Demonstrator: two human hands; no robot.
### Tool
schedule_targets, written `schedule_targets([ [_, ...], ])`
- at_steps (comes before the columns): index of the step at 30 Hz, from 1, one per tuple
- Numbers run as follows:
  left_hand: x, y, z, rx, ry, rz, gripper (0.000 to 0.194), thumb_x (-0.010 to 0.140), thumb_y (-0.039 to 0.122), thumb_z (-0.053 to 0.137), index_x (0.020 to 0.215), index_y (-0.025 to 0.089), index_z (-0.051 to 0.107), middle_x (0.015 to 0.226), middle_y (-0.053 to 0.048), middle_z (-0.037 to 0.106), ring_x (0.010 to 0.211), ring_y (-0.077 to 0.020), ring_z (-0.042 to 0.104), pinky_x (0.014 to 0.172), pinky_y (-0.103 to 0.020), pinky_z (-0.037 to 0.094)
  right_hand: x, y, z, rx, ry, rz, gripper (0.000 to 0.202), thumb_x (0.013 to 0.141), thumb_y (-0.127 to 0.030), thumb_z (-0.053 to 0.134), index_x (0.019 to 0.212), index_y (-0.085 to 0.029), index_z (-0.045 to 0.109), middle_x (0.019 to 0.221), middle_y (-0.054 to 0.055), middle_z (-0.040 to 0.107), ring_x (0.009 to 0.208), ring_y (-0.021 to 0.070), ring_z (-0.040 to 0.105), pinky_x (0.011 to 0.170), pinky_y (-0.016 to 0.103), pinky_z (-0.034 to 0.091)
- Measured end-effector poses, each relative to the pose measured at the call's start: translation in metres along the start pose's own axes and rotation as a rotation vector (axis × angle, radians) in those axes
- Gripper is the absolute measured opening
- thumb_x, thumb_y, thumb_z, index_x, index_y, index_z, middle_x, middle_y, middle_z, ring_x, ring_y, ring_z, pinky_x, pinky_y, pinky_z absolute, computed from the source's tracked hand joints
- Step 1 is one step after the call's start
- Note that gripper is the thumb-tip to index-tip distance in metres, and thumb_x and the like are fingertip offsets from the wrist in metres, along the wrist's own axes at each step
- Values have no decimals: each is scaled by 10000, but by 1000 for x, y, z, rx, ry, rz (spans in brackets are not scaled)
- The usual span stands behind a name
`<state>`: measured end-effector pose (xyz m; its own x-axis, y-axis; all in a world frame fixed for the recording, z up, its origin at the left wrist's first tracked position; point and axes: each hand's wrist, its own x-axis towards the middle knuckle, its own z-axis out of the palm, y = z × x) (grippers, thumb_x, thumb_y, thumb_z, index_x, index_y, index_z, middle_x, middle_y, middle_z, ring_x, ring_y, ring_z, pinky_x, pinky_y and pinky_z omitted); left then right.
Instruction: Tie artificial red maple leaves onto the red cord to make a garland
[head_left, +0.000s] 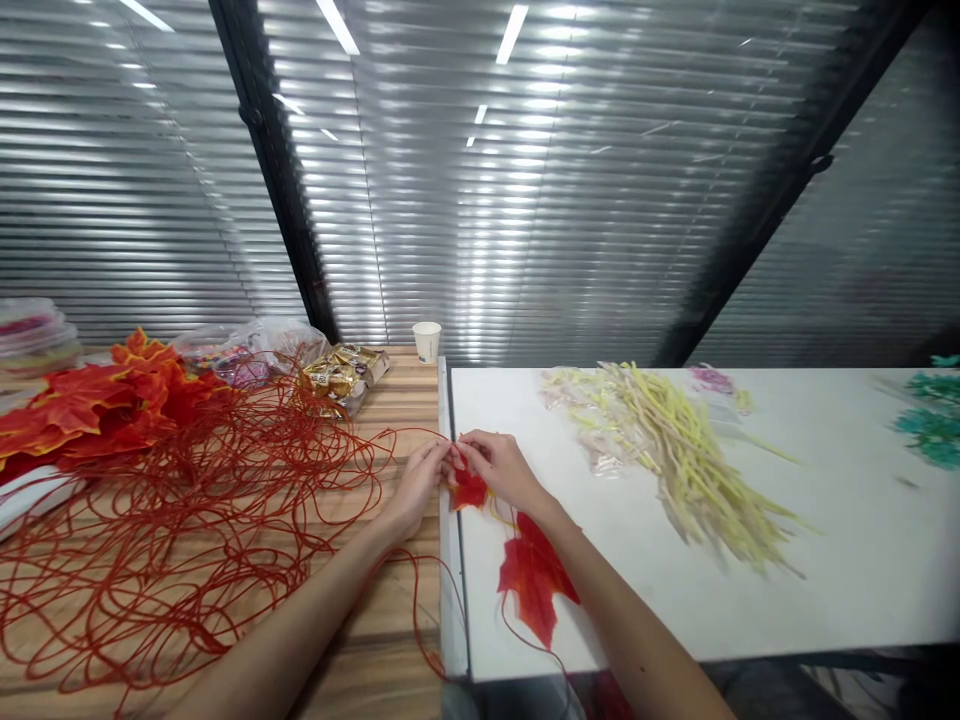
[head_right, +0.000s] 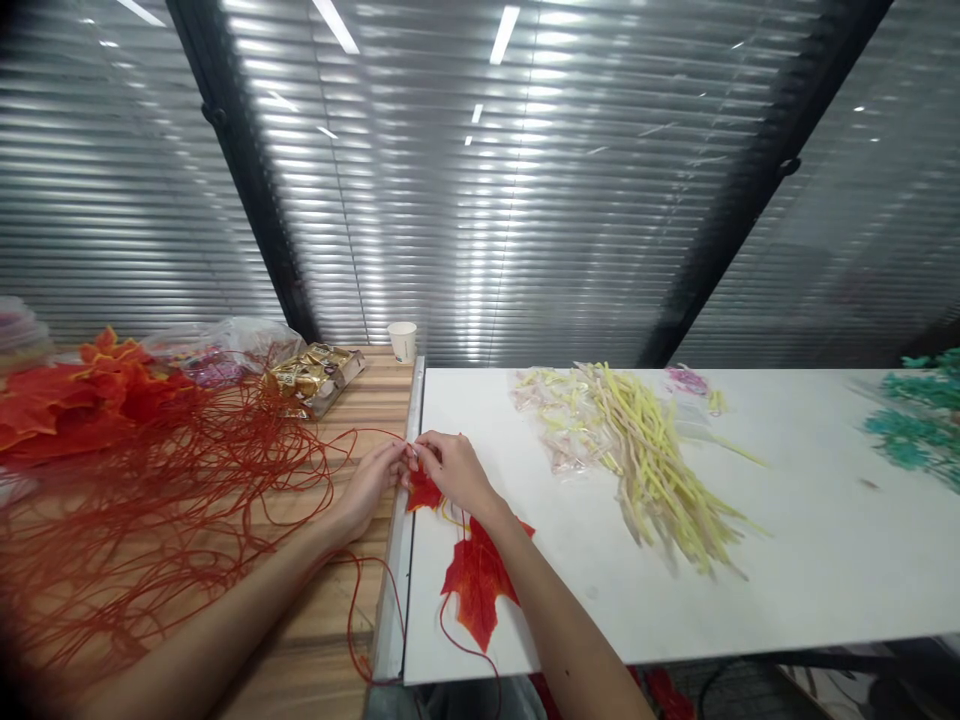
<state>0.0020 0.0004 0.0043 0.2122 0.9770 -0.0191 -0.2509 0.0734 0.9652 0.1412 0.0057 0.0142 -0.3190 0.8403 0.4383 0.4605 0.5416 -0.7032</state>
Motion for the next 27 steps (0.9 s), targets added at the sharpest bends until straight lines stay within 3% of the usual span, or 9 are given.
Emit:
schedule_targets([
  [21, 1, -3, 0, 129, 10, 8, 203, 751, 317, 466, 673, 134, 506, 623, 4, 537, 509, -83, 484, 527, -217, 380, -1, -3, 3, -32, -43, 26, 218, 846, -207, 392, 724, -169, 568, 612, -19, 576, 539, 93, 484, 571, 204, 350],
  [27, 2, -4, -2, 180, 6, 30, 201, 758, 320, 458, 675, 142, 500, 625, 10, 545, 508, -85, 493, 538, -221, 387, -2, -6, 1, -63, -72, 38, 227, 852, -198, 371, 711, -171, 546, 648, -10, 582, 584, 98, 505, 639, 220, 363],
])
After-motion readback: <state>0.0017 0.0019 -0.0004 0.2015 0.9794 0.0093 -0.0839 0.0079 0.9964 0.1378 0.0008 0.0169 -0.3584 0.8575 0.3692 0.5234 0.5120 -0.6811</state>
